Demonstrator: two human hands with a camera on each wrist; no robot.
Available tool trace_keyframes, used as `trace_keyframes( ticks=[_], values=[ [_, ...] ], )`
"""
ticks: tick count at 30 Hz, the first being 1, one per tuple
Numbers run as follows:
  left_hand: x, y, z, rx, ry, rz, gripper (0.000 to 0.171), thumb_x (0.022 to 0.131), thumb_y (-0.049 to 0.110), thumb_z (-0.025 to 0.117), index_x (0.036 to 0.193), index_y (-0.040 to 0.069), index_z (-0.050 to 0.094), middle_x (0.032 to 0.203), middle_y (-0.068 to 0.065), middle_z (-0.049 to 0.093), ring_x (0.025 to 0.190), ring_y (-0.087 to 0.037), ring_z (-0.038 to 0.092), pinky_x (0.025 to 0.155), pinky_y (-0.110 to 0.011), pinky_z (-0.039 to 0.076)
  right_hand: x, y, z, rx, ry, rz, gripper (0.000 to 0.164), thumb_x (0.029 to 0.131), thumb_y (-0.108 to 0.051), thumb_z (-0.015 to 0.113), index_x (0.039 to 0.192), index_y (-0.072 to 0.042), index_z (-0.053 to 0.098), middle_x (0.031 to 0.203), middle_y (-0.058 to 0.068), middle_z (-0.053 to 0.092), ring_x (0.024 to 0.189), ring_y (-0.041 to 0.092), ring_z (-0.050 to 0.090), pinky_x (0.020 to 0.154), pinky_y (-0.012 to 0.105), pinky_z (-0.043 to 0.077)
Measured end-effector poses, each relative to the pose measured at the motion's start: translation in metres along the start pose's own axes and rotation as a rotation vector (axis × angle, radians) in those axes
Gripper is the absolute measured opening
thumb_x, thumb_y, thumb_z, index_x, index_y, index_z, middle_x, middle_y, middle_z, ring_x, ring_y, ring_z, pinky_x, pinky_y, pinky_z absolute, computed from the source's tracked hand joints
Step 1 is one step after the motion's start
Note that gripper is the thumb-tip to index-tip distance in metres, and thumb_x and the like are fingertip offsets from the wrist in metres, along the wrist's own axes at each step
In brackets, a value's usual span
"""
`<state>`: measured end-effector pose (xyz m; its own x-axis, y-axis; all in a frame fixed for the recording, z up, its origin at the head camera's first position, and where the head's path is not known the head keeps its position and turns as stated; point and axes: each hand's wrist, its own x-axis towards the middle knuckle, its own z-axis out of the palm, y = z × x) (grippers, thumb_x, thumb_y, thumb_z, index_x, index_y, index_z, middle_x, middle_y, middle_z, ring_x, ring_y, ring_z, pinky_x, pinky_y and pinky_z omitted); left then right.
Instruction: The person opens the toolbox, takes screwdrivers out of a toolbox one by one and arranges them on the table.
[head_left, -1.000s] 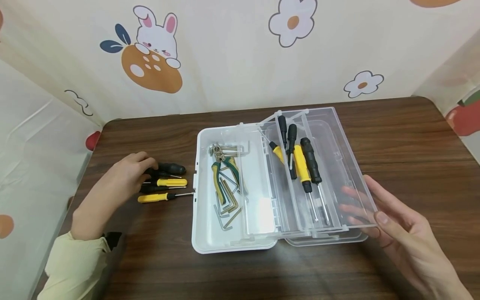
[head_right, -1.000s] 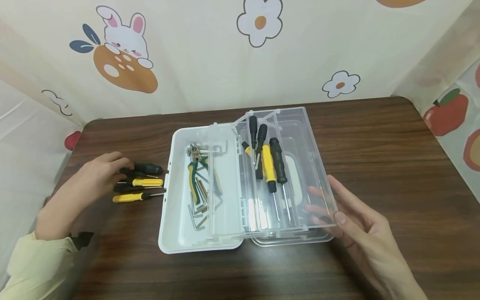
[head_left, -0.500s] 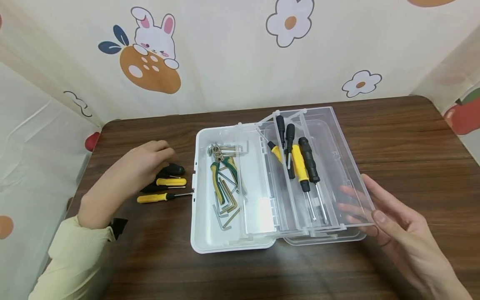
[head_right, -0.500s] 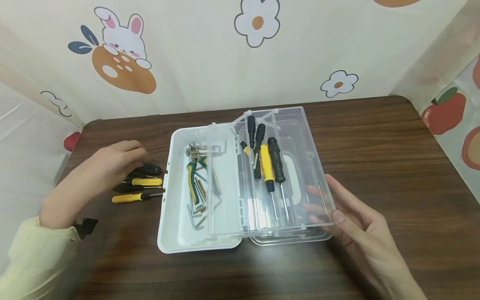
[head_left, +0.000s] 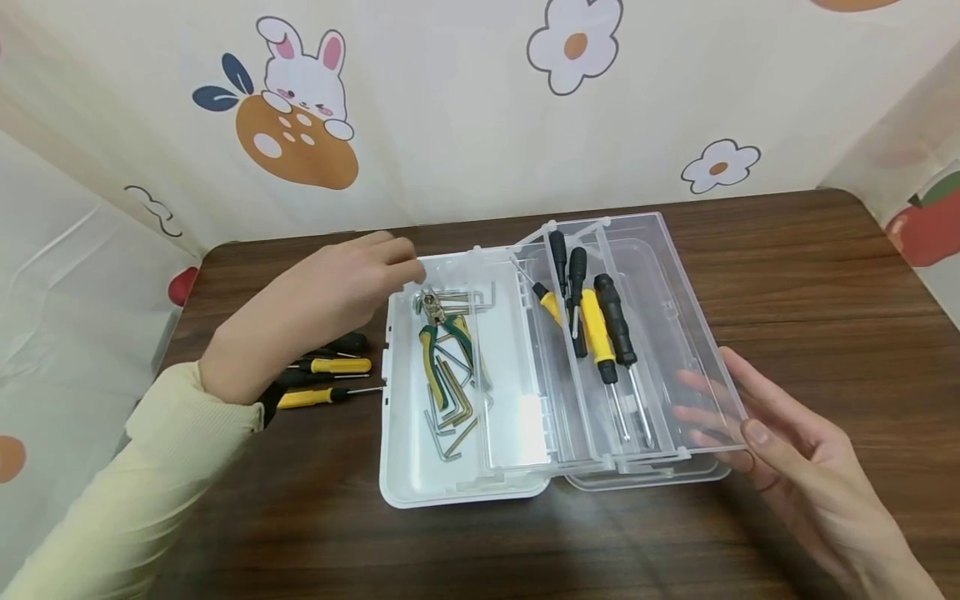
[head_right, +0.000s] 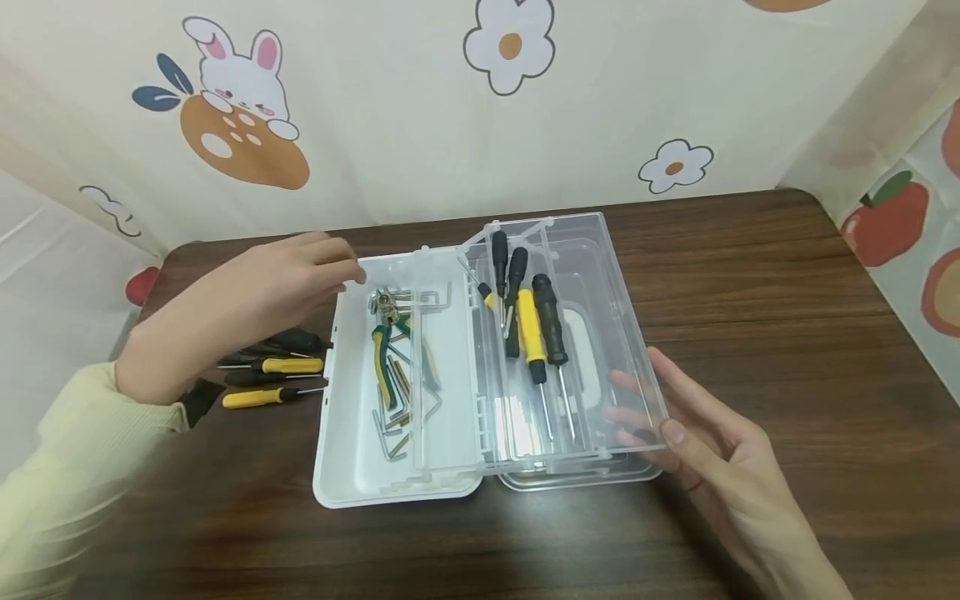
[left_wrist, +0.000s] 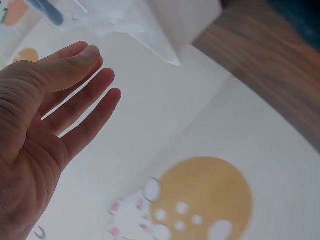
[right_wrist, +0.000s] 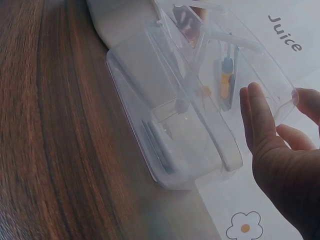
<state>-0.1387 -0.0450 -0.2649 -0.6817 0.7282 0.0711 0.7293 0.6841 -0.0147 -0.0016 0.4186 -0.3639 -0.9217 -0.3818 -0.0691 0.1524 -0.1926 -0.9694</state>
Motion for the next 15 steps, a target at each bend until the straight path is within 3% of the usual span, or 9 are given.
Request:
trace_keyframes(
  ticks=[4, 9, 15],
  values=[
    [0.016, 0.008, -0.01, 0.042, 0.002, 0.083, 0.041, 0.081, -0.016, 0.078, 0.116, 0.006, 0.071, 0.107, -0.009, 0.067, 0.096, -0.025, 0.06, 0.076, -0.037, 0.062, 0.0, 0.004, -0.002, 0.055, -0.014, -0.012, 0.061, 0.112, 0.0, 0.028, 0.169, -0.014, 0.011, 0.163, 0.006, 0.048, 0.135, 0.025, 0.063, 0.105, 0.035, 0.055],
    [0.037, 0.017, -0.022, 0.047, -0.03, 0.159, 0.043, 0.085, -0.015, 0.075, 0.121, 0.006, 0.069, 0.116, -0.011, 0.069, 0.104, -0.026, 0.062, 0.085, -0.036, 0.062, -0.001, 0.0, 0.001, -0.001, 0.008, 0.017, 0.061, 0.112, -0.002, 0.029, 0.169, -0.016, 0.011, 0.163, 0.005, 0.048, 0.135, 0.023, 0.063, 0.106, 0.032, 0.055],
    [0.065, 0.022, -0.024, 0.027, -0.02, 0.247, 0.04, 0.09, -0.013, 0.07, 0.124, 0.008, 0.069, 0.118, -0.008, 0.069, 0.106, -0.025, 0.062, 0.086, -0.033, 0.061, -0.001, 0.0, 0.001, 0.018, 0.006, 0.011, 0.061, 0.112, -0.002, 0.029, 0.169, -0.015, 0.011, 0.163, 0.006, 0.048, 0.136, 0.024, 0.063, 0.106, 0.034, 0.055]
  ],
)
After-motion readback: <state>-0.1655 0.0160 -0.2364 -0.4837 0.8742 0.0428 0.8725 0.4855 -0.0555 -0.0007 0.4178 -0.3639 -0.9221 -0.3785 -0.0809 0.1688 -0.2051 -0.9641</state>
